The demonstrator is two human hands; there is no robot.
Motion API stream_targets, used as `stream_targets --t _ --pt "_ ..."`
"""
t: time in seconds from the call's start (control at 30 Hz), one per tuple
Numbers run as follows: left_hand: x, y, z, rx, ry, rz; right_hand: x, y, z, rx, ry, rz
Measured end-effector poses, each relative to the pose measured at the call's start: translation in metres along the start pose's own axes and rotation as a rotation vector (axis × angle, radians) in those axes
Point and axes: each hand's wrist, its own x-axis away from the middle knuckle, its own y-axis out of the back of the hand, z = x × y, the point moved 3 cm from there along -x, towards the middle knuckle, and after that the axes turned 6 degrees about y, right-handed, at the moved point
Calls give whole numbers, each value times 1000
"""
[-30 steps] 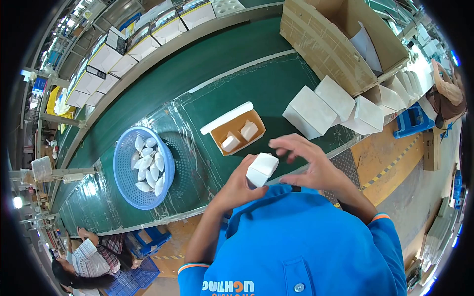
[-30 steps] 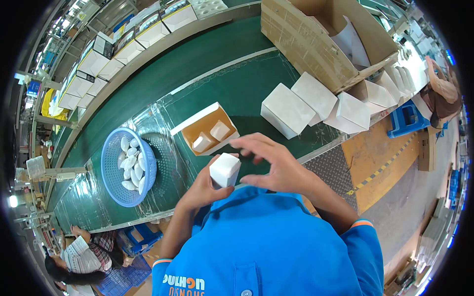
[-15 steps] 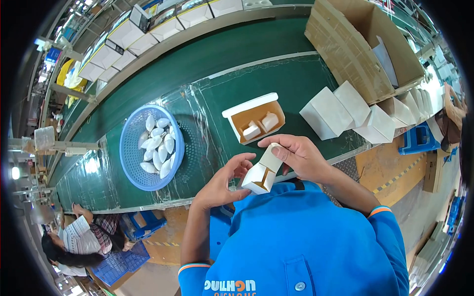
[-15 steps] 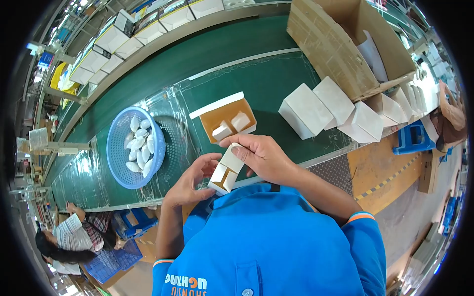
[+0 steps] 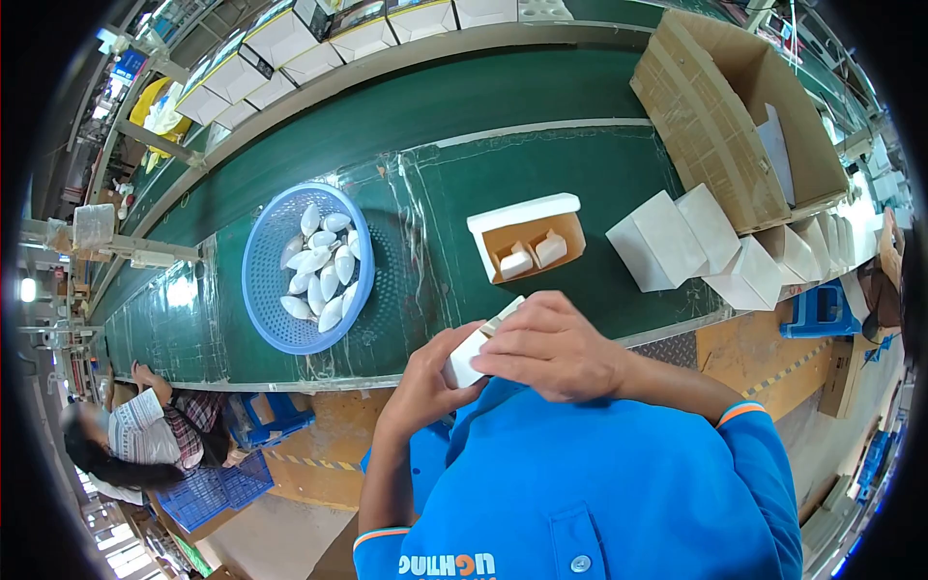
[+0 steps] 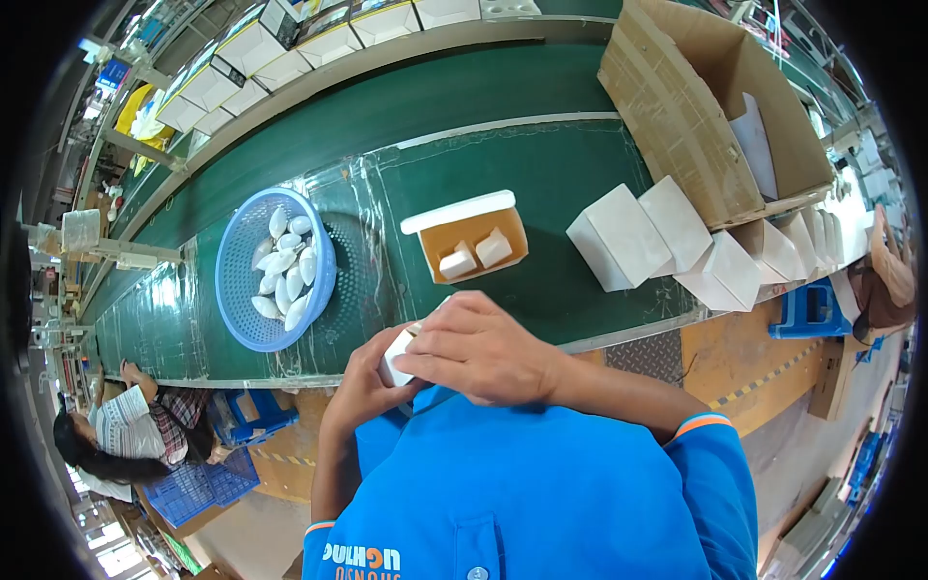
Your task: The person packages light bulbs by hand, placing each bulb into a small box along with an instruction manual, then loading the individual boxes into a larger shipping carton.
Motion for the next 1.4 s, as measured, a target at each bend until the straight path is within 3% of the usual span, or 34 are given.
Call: stream_targets --t 0.03,0.4,0.6,0.67,0.8,0.87,0.9,0.97,1.03,1.13,1.17,1.27,1.33,1.4 --pt "0 1 2 3 8 4 -1 -4 3 -58 11 66" --pt "0 7 5 -104 -47 57 11 -10 -16 -422 -249 -14" --pt "-3 8 5 -114 -36 28 11 -3 -25 -567 -346 110" --pt "-4 7 4 -130 6 62 8 -2 -25 -533 -409 275" --pt "-5 9 6 -150 2 89 11 -2 -31 -552 -507 226" --pt "-5 10 -4 -163 -20 104 11 -2 -37 -710 -599 297" --pt "-2 12 -10 -141 68 144 7 -7 -41 -728 -562 312" --pt "-2 18 -19 -345 88 167 25 -29 -50 -1121 -1009 492" --pt "-5 27 -31 -472 145 217 36 -55 -53 -1232 -944 461" --pt "-13 35 -51 -683 246 319 48 -90 -52 -1653 -1165 265" --pt "-15 37 -55 -777 295 370 51 -99 -50 -1655 -1163 279" --pt "-21 44 -70 -861 341 442 51 -117 -45 -1754 -1180 303" --pt "-20 46 -76 -836 264 364 58 -124 -45 -1802 -1188 299" --pt "-21 47 -70 -839 269 398 60 -127 -45 -1998 -1136 193"
